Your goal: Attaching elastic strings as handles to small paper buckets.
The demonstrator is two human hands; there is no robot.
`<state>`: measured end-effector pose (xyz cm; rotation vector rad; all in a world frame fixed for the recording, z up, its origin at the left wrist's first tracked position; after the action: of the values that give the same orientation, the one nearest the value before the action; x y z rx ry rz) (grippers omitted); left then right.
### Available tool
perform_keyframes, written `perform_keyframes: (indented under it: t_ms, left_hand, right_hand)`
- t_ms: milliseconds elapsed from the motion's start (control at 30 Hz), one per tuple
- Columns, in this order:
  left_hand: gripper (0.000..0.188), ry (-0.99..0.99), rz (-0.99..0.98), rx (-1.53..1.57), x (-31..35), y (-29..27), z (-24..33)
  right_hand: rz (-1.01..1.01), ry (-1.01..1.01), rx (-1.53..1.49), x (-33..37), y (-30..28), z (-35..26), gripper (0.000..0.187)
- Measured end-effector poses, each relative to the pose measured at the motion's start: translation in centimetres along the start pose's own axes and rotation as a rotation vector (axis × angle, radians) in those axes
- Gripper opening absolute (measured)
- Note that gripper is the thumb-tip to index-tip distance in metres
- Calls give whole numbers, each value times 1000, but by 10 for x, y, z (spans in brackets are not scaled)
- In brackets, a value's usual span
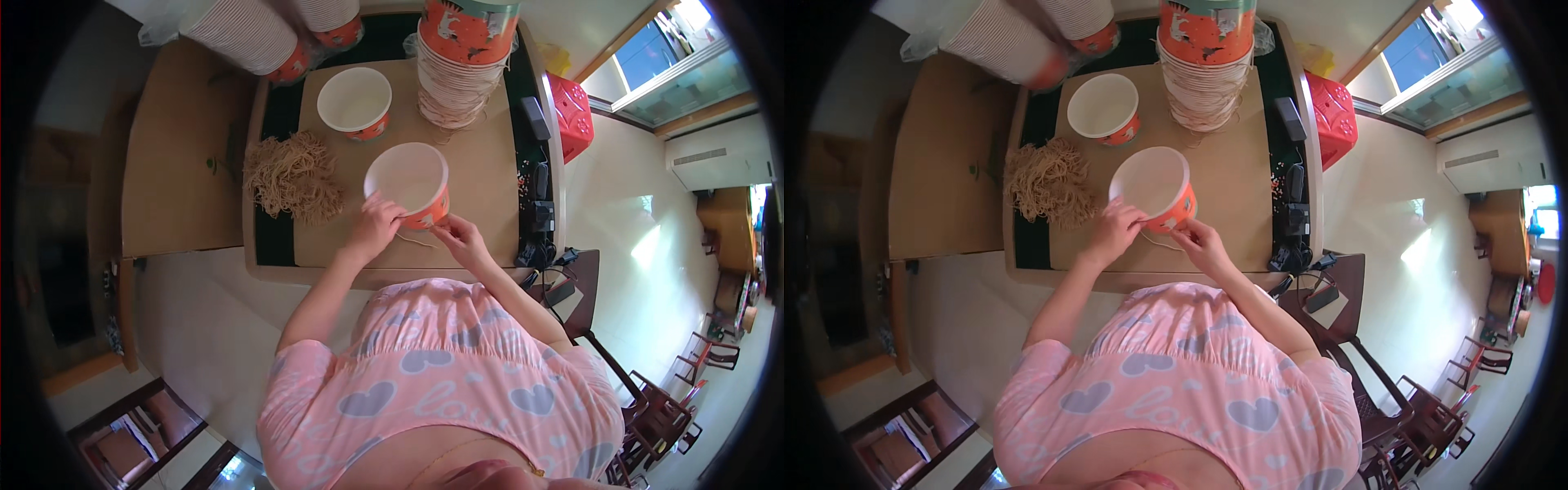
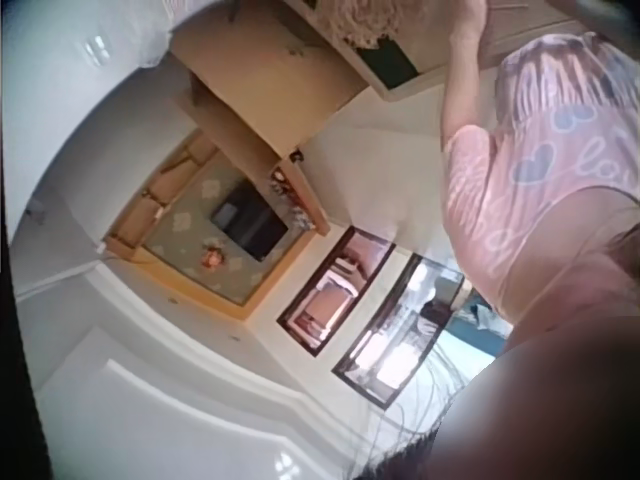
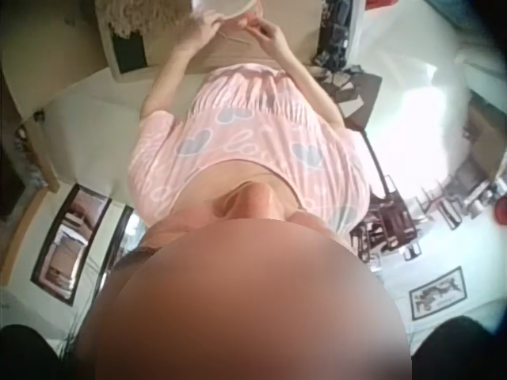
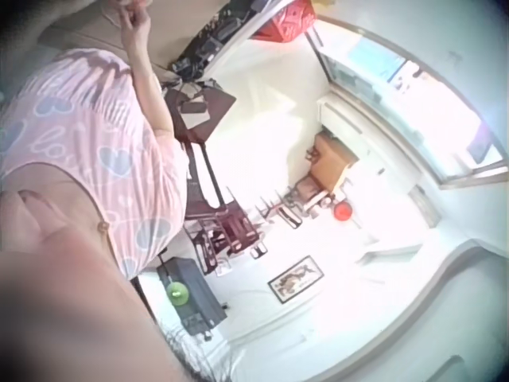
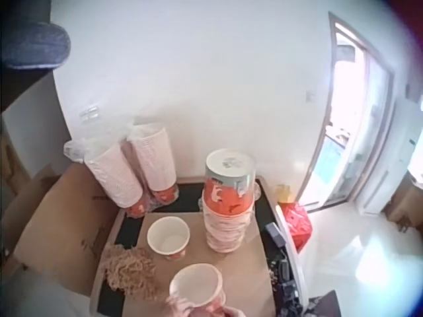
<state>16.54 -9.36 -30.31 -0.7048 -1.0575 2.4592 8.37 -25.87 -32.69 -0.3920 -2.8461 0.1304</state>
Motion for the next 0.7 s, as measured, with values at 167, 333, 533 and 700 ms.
perform_keyframes:
  t_ms: [167,333,533,700]
  left_hand:
    - [16,-387,68,391,3,0,15]
    - [21,-443,83,470,6,6,21]
    - [23,-400,112,417,6,3,27]
    - [23,-383,120,414,4,6,28]
  right_hand:
    - [-10,-90,-13,-11,16,-17,13]
    - [-3,-145,-19,-21,17,-19,11]
    - [-35,-126,7,-22,20,-19,11]
    - [-12,-143,23,-25,17,-17,11]
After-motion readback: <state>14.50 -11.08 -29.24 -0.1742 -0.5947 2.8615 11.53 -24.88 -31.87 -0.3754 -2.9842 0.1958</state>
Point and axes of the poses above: each hand's wrist, its own x-axis away from the middle knuckle, its own y-axis out of the palm, z = x × y, the point moved 5 cm from there along -x, towards the middle knuckle, and after that the axes turned 14 degrees about z, right-handed, at the moved point
